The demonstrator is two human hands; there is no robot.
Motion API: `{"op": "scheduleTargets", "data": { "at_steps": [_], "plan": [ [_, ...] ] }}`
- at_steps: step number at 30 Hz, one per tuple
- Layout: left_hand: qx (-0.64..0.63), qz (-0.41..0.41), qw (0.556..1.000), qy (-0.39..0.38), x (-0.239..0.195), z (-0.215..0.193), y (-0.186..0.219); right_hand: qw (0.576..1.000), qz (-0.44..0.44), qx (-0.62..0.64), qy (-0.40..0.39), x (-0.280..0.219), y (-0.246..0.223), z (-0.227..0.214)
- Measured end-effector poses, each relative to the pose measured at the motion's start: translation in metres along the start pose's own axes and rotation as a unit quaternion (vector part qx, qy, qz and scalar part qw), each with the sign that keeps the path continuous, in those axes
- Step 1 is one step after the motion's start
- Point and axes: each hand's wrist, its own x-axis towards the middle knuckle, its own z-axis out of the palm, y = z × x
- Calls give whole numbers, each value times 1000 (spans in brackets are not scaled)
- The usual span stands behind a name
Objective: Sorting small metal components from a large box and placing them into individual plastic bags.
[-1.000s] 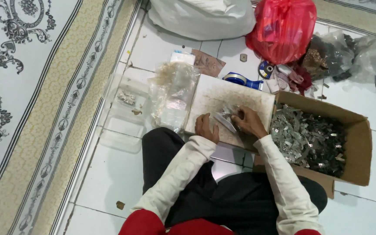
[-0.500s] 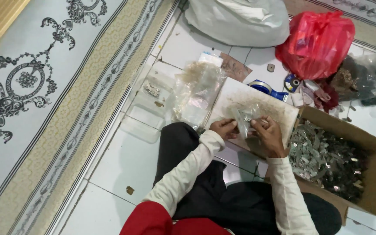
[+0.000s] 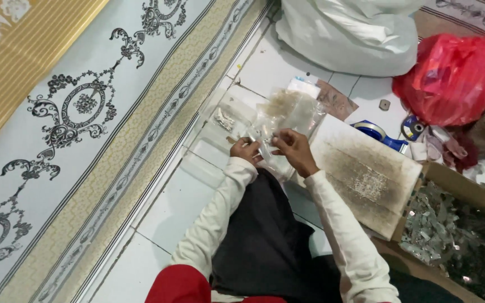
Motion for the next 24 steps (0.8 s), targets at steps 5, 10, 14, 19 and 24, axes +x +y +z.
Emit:
{"op": "scheduleTargets", "data": {
  "at_steps": [5,10,14,19,24],
  "plan": [
    [-15,18,993,113,-10,-18,70,936,-189,-286,-77,-2,-10,54],
    [18,26,991,128,6,-31,76,854,-262,-440,-91,11,24,78],
    [210,84,966,122,3,-32,78,852,-291,-435,5,45,41,70],
    [95,93,985,112,76,-85,23,945,-189,-266,28,77,22,70],
    [140,169,975,-26,46,-58,88,993,-54,-106,-15,110,31,74]
  ]
}}
